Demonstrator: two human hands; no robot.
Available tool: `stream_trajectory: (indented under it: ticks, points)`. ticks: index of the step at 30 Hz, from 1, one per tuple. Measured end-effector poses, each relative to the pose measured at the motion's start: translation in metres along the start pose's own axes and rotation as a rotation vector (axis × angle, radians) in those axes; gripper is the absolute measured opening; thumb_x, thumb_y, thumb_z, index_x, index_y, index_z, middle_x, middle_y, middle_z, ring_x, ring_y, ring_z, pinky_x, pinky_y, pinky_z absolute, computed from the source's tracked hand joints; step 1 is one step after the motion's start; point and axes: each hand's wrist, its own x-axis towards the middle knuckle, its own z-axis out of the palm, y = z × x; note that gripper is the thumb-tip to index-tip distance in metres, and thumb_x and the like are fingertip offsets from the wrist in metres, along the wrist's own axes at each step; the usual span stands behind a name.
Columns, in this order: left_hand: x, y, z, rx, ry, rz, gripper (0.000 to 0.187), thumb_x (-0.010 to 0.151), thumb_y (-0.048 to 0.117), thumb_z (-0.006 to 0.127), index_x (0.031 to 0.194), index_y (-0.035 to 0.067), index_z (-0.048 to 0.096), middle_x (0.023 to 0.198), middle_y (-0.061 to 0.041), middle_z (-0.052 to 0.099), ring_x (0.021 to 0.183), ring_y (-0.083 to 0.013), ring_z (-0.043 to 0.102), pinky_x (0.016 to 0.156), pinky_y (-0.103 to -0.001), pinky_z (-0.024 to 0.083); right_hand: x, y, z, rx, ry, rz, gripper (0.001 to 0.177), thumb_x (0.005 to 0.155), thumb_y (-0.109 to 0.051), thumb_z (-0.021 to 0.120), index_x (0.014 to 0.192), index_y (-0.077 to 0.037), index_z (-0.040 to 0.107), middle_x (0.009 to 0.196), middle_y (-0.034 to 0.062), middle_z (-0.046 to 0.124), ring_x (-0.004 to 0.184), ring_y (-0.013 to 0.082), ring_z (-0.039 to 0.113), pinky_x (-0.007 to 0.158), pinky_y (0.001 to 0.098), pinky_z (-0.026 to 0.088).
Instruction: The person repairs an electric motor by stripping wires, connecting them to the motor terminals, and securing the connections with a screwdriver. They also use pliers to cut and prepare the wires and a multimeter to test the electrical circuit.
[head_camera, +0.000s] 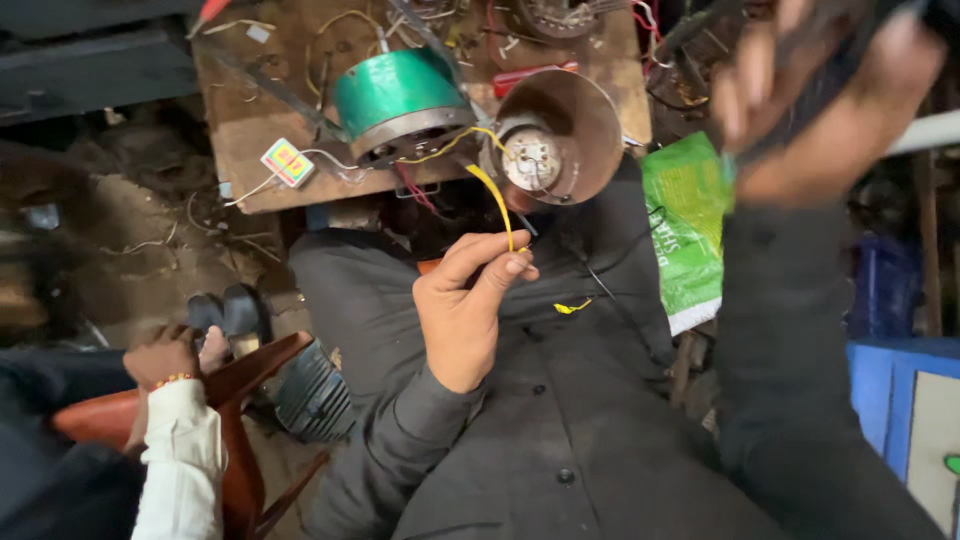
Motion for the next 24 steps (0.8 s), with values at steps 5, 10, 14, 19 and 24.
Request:
stream_trajectory:
  ticks: [5,10,14,19,24]
  points:
    - [-0.002,-0.001,0.016,0.031,-0.034,-0.049,0.022,0.096,-0.001,0.070,0.117,-0.006,0.072,0.098,-0.009,0.073,0.085,-0.0141,0.072,0.081,-0.026,0.058,-0.143,0.010,0.028,-0.047,-0.034,0.502,0.036,0.094,-0.001,0.062,0.125,-0.003,0.045,0.103,0.0104,0.064,0.079,0.0164,0.068,0.063,0.0319,0.057]
    - [-0.009,-0.009,0.028,0.103,-0.102,0.010,0.018,0.101,-0.001,0.067,0.117,-0.005,0.073,0.099,-0.009,0.073,0.085,-0.0130,0.070,0.080,-0.025,0.057,-0.217,0.033,0.026,0.206,-0.242,0.602,0.032,0.088,0.007,0.057,0.120,0.002,0.057,0.113,0.0092,0.065,0.097,0.0153,0.065,0.084,0.0307,0.053]
    - [-0.014,-0.011,0.035,0.053,-0.155,-0.031,0.016,0.101,-0.001,0.067,0.115,-0.005,0.072,0.100,-0.008,0.070,0.087,-0.0121,0.070,0.080,-0.025,0.058,-0.224,0.024,0.034,0.003,-0.317,0.413,0.046,0.082,0.010,0.052,0.126,0.003,0.062,0.119,0.0145,0.067,0.112,0.0223,0.065,0.100,0.0340,0.051]
    - [-0.019,-0.005,0.037,0.129,-0.187,0.016,0.015,0.099,0.000,0.069,0.113,-0.004,0.073,0.102,-0.007,0.070,0.088,-0.0111,0.071,0.079,-0.024,0.058,-0.200,-0.005,0.049,-0.276,-0.265,0.221,0.061,0.076,0.009,0.053,0.136,0.004,0.057,0.139,0.0178,0.062,0.132,0.0322,0.062,0.108,0.0367,0.046]
    - [-0.016,0.003,0.036,0.268,-0.214,0.066,0.014,0.098,0.001,0.072,0.111,-0.002,0.075,0.098,-0.006,0.071,0.086,-0.0098,0.069,0.076,-0.023,0.056,-0.190,-0.010,0.049,-0.285,-0.283,0.218,0.042,0.076,0.007,0.052,0.117,0.003,0.064,0.119,0.0147,0.065,0.110,0.0283,0.068,0.094,0.0337,0.052]
